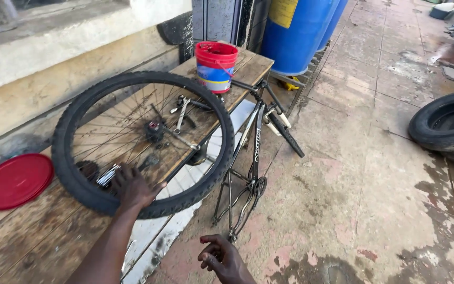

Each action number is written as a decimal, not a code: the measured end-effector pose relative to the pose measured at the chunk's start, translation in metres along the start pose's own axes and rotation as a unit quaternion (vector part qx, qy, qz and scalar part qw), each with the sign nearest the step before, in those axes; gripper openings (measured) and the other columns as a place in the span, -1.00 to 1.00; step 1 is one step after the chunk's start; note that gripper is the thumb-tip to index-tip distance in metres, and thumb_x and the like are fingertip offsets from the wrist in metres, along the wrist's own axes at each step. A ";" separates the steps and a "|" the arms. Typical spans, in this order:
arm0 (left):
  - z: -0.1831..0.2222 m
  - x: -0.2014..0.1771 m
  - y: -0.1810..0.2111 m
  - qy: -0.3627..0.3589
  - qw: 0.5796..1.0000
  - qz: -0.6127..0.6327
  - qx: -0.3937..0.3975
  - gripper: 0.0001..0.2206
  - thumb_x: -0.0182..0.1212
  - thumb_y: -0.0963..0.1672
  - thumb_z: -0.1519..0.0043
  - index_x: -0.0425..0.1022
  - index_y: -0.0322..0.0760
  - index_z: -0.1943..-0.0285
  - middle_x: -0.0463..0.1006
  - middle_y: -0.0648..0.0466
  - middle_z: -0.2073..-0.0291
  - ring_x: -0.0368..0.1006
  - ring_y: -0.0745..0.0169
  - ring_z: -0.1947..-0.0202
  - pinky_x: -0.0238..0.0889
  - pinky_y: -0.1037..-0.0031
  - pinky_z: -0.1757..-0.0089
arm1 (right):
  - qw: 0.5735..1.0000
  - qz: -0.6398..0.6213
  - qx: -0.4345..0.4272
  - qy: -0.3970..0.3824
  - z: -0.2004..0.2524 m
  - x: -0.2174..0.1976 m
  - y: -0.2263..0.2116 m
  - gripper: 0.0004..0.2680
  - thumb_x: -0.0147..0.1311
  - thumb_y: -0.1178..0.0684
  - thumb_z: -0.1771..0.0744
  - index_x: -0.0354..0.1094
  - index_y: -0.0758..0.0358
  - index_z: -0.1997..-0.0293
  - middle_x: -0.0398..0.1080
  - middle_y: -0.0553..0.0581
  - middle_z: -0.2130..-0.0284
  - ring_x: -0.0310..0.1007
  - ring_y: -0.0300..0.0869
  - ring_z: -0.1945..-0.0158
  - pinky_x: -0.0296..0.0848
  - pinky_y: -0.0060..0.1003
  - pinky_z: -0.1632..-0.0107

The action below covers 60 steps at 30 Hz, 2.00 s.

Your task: Applying grease to a bicycle wheel hub and assembling the components on a workbench.

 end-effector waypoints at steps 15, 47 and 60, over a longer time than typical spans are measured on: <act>-0.006 0.012 -0.007 0.059 0.998 0.020 0.011 -0.30 0.20 0.06 -0.26 -0.02 -0.07 -0.55 -0.36 -0.27 -0.60 -0.36 -0.49 -0.55 -0.24 -0.30 -0.37 | 0.973 0.007 -0.150 0.177 -0.113 -0.103 -0.060 -0.57 0.11 -0.08 -0.31 0.20 0.21 -0.31 0.57 0.15 0.40 0.60 -0.11 0.38 0.57 -0.24 0.28; -0.002 -0.029 -0.098 0.029 0.982 0.178 0.049 -0.62 0.44 -0.11 -0.14 0.22 0.16 0.11 0.17 0.16 -0.16 0.05 0.00 -0.19 -0.05 -0.45 -0.38 | 0.886 0.071 0.072 0.453 -0.204 -0.073 -0.011 -0.28 0.10 -0.34 -0.26 -0.19 0.09 -0.54 0.59 0.36 0.03 0.50 0.21 -0.12 0.35 0.05 0.00; 0.025 -0.016 -0.083 -0.038 0.993 0.110 0.037 -0.47 0.21 0.20 -0.29 0.20 0.17 -0.36 -0.19 0.10 -0.55 -0.33 -0.28 -0.56 -0.22 -0.30 -0.46 | 0.887 -0.023 0.038 0.460 -0.184 -0.059 -0.033 -0.35 0.15 -0.07 -0.33 -0.30 0.12 -0.53 0.51 0.42 0.03 0.51 0.22 0.05 0.64 0.17 0.07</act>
Point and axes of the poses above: each hand's wrist, its own z-axis away from the middle knuckle, its own x-axis out of the palm, y = z × x, the point moved 9 cm from there along -z, towards the middle knuckle
